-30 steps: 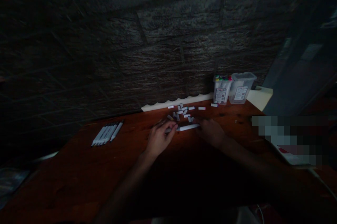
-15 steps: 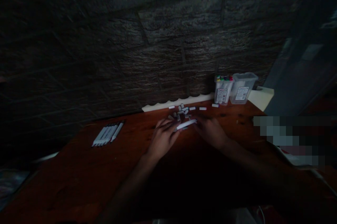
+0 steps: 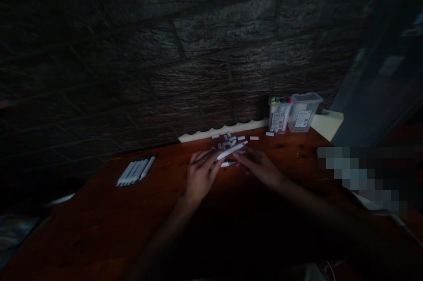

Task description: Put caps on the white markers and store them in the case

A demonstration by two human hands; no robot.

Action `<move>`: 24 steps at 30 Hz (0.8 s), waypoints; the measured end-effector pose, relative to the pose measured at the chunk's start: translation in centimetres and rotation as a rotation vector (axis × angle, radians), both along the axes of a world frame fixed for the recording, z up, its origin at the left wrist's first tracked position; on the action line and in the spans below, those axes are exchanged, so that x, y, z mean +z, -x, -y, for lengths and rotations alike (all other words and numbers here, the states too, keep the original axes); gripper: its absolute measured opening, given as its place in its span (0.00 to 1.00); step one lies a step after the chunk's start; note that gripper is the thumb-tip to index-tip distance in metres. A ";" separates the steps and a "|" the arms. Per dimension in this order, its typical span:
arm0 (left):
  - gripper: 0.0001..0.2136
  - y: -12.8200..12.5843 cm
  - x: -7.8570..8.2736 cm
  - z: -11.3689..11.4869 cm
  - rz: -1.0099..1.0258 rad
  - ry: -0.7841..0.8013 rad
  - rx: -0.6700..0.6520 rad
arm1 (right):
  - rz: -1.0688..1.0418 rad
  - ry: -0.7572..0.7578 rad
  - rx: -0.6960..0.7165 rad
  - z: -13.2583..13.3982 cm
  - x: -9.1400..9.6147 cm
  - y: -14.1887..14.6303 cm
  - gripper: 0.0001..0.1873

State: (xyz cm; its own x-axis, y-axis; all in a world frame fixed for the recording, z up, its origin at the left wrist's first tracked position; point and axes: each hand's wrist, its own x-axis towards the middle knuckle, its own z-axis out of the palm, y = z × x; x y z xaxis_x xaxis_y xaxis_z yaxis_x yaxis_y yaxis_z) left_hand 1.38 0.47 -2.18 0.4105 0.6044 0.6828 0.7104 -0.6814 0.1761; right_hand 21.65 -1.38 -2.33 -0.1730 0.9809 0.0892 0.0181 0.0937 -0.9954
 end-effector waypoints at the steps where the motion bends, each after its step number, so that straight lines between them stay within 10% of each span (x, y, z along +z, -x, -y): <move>1: 0.12 -0.1 0.0 0.1 0.001 -0.006 -0.015 | -0.045 0.004 0.001 0.0 0.0 0.0 0.22; 6: 0.16 -0.4 0.0 -0.1 -0.019 0.000 -0.058 | -0.048 -0.027 -0.124 -0.5 0.0 -0.3 0.22; 16: 0.38 1.1 -2.9 -1.4 -0.131 0.063 0.280 | -0.058 0.020 -0.426 -1.6 -0.1 -1.6 0.16; 24: 0.41 0.1 -1.9 -0.7 -0.154 0.072 0.272 | -0.121 0.023 -0.383 -1.4 0.2 -1.2 0.17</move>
